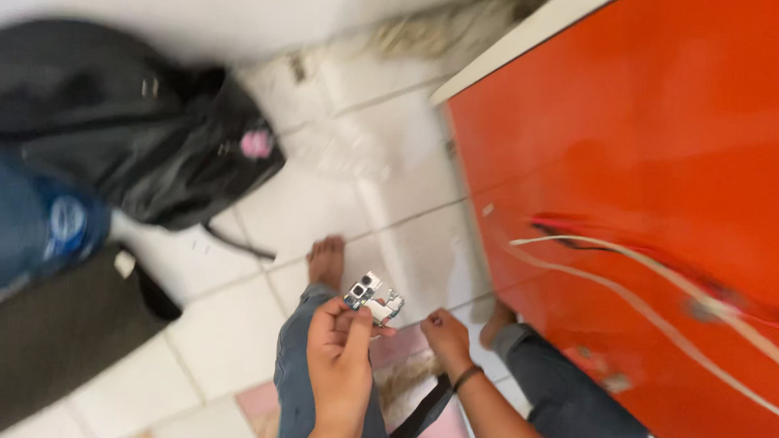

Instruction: The person unlocks a smartphone, then disassembles it by removing the back cover and detaching internal components. They handle the motherboard and camera module, placing them on the workbench before repositioning the motherboard back into the phone chassis.

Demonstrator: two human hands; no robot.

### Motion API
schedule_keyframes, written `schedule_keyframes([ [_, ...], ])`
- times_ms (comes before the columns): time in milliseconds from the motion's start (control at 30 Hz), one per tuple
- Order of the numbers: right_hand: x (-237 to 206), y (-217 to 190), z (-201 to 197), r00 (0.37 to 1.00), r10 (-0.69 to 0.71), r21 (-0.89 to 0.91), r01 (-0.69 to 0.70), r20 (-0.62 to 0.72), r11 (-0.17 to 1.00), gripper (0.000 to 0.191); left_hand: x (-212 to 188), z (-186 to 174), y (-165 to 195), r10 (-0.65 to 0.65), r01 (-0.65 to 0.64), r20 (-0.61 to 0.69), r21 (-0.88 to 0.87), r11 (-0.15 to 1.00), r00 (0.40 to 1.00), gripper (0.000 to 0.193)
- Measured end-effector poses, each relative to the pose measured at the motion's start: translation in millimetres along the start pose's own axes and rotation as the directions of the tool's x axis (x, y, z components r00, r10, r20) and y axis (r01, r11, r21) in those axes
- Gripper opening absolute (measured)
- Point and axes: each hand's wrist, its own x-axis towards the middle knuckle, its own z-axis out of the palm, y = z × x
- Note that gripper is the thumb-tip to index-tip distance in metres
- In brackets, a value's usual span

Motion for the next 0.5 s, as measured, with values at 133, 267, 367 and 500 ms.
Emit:
schedule_keyframes([
  [133,-44.9,-5.1,-61.6,0.980,-0.150,0.132,0.168,-0.133,0.977,0.019,-21.0,45.7,32.5,0.110,-0.077,0.248,-0.141,0.987,0.963,0.016],
  [267,-84.7,-4.4,-103.9,0.916,-0.370,0.357,0.400,-0.152,0.844,0.012,-51.7,75.0,72.0,0.141,-0.045,0.465,-0.212,0.976,0.874,0.018],
  [367,-114.2,14.4,-116.0,0.957,-0.290,0.528,0.247,-0.001,0.813,0.013,-67.6,93.7,101.9,0.171,-0.065,0.597,-0.194,0.979,0.784,0.020],
  [500,-162.2,62.1,-136.2,0.864,-0.497,0.755,0.376,-0.077,0.537,0.014,-90.9,121.2,122.5,0.107,-0.060,0.727,-0.091,0.994,0.679,0.020],
])
